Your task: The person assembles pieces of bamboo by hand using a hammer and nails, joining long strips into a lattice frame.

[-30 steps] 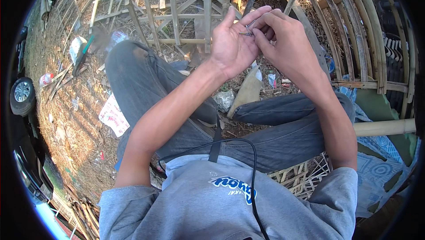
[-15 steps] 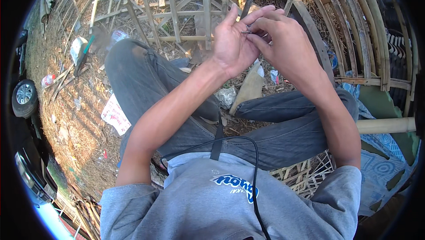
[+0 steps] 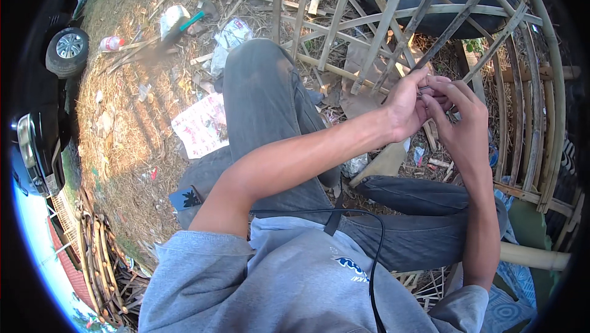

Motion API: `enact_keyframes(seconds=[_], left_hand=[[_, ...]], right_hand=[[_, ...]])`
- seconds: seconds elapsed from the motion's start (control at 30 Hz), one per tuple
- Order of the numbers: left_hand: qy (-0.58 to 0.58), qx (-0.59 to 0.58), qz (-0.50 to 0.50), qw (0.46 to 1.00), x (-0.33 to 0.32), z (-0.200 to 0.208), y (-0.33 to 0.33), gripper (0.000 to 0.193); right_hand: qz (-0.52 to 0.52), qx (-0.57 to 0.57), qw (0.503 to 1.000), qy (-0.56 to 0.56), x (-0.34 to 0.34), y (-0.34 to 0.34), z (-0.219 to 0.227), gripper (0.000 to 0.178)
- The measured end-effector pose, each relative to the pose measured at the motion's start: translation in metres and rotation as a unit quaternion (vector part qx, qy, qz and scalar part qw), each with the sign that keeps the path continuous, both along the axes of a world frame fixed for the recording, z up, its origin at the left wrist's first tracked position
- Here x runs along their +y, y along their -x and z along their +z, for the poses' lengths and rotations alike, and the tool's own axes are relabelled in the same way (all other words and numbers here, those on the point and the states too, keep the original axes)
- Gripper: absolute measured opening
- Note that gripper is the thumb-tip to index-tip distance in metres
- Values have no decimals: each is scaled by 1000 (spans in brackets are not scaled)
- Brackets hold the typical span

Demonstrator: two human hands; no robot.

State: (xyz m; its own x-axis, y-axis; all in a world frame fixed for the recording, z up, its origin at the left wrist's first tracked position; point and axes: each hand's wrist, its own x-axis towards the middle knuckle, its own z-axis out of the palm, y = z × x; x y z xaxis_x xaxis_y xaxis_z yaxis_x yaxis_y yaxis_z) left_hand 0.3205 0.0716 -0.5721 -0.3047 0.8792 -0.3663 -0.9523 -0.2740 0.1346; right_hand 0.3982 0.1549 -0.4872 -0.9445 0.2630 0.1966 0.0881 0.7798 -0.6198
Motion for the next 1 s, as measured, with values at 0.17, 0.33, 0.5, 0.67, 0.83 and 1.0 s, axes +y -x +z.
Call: enact_keyframes(seconds=[0.17,0.33,0.5,0.67,0.83,1.0], left_hand=[[41,-28,5,999,3,0,24,43],[-17,-7,66,998,-9,15,69,50],[-30,34,150,988,-29,30,106,50],[-37,21,197,979,-60,17,124,52],[73,162,199,964,-109,34,182,57],[525,669,39,524,-195,11,312,66]], right_hand=[[49,183,981,-27,-1,16,21,9],[-323,293,858,270,-29,64,-33,39],[-280,173,901,282,-69,117,-194,38],[51,-133,866,480,-188,196,-208,24],[194,-73,891,403,-219,200,-211,21],[72,-209,863,455,-192,192,-242,31]])
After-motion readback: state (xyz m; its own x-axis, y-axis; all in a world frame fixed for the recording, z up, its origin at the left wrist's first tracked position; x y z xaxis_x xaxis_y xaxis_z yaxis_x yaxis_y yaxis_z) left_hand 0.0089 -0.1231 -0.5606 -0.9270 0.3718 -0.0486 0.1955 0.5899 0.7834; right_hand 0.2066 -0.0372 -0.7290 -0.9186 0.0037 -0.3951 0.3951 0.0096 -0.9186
